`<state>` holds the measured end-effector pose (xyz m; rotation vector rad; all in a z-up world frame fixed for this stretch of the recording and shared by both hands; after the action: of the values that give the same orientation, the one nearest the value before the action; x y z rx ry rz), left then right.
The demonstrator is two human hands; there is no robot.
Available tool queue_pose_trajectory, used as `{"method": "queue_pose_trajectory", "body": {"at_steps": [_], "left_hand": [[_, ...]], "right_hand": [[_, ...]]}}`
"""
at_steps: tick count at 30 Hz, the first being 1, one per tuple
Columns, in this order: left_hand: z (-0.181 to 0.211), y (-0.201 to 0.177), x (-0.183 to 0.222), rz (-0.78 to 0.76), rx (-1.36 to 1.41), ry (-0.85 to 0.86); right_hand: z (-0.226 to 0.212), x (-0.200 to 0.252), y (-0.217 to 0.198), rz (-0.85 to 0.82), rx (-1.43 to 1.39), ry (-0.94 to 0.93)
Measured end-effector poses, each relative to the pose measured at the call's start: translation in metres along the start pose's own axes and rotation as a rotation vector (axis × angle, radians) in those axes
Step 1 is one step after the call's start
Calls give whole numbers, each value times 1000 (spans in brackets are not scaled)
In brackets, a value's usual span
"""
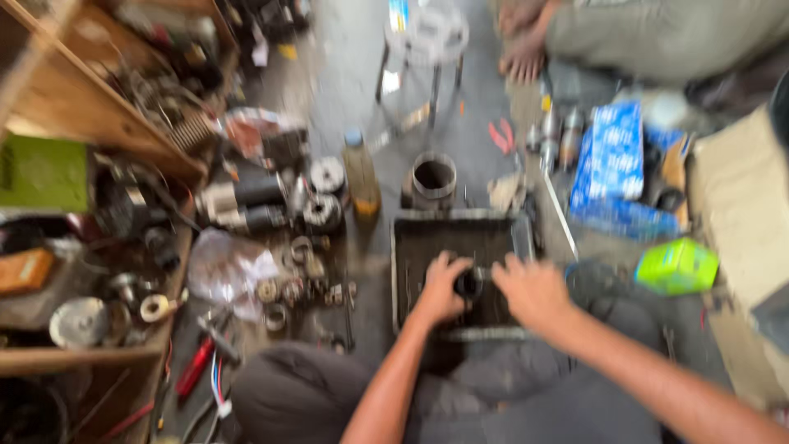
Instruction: The person pours oil into a tray and then uses a brush to scrub a cylindrical metal part inside the tray. The person repeatedly scrubs the part while holding it in the oil.
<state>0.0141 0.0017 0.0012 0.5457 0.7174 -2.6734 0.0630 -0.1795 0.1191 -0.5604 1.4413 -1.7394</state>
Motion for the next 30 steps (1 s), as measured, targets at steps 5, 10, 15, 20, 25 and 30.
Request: {"method": "queue_pose_trajectory", "body": {"at_steps": [5, 10, 15, 20, 25, 30], "left_hand": [[-9, -3, 1, -147, 57, -130], [-2, -11, -4, -168, 46, -110], [-13, -17, -7, -106, 208, -385], [-29, -34, 1, -88, 63, -207], [-11, -8, 16, 80, -50, -287], [-17, -2, 12, 172, 38, -441]], "right_hand": [[-1, 11, -13, 264, 50, -278], [-8, 13, -5, -220, -212, 178], [46, 7, 10, -195, -660, 458], [40, 14, 44, -110, -508, 599], [-13, 17, 91, -43, -599, 503], [-12, 16, 78, -133, -593, 480]]}}
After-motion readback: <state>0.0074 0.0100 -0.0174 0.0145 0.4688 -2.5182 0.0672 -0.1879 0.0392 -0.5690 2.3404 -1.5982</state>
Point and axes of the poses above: each hand's wrist, its own x-axis away from the middle knuckle, its own y-axis out of the palm, z = x × y, the point moved 1 cm from there along -x, towards the middle knuckle, and after that the axes turned 7 degrees about z, right-handed, at the moved point
